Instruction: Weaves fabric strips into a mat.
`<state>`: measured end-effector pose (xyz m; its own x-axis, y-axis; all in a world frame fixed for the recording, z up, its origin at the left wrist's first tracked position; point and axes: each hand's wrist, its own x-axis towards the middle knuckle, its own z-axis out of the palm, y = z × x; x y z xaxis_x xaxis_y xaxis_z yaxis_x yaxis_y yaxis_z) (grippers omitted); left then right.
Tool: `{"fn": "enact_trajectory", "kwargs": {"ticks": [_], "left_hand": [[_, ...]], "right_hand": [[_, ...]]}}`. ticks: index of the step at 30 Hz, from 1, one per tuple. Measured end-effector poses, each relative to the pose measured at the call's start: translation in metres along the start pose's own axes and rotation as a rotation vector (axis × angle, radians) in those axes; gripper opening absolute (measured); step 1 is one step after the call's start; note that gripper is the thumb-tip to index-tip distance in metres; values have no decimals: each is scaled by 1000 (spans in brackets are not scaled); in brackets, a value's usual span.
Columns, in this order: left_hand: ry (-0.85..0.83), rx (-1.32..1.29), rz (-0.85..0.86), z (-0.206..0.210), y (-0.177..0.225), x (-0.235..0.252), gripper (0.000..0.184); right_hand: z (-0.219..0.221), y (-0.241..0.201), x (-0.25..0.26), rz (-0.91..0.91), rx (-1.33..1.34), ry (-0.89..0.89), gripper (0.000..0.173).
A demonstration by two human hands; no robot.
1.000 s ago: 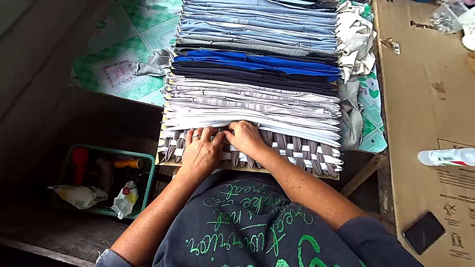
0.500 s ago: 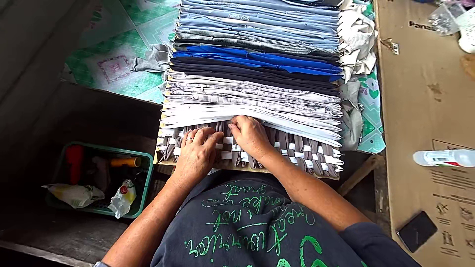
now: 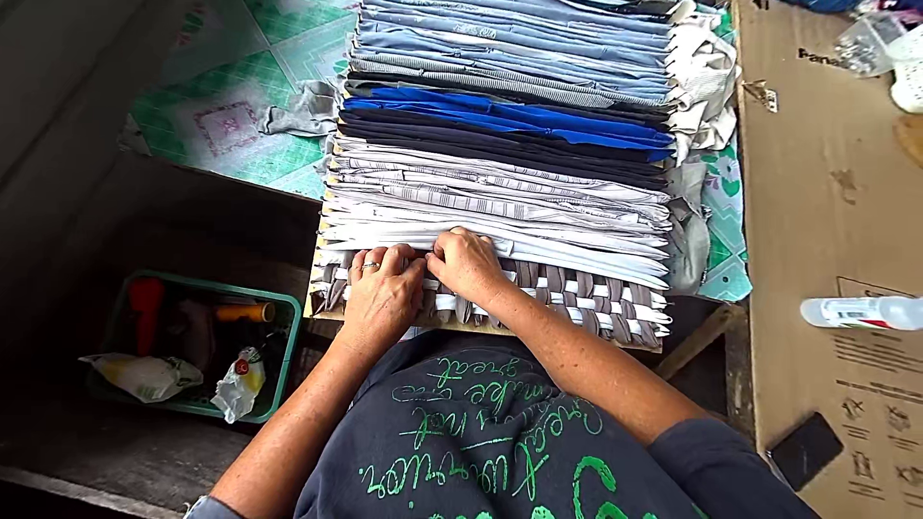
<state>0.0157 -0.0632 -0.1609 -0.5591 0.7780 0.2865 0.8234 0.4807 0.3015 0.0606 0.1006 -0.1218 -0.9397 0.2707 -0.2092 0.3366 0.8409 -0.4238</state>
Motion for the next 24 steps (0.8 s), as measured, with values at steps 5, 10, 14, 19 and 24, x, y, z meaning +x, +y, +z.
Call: {"fn": "enact_trajectory", "kwargs": {"ticks": [5, 10, 14, 19, 24], "left_hand": [[29, -42, -2, 3, -1, 1, 29], [47, -109, -3, -1, -2, -6, 30], [148, -226, -41, -18, -12, -11, 29], [161, -185, -68, -37, -19, -10, 27], [78, -132, -16, -30, -22, -2, 24]], "right_hand": [[3, 1, 5, -22, 51, 100, 21], [5, 3, 8, -37, 30, 96, 23], [-12, 10, -3, -189, 95, 217, 20], [-25, -7, -6, -135, 4, -173, 27], [-14, -20, 8, -5, -131, -186, 45]]}}
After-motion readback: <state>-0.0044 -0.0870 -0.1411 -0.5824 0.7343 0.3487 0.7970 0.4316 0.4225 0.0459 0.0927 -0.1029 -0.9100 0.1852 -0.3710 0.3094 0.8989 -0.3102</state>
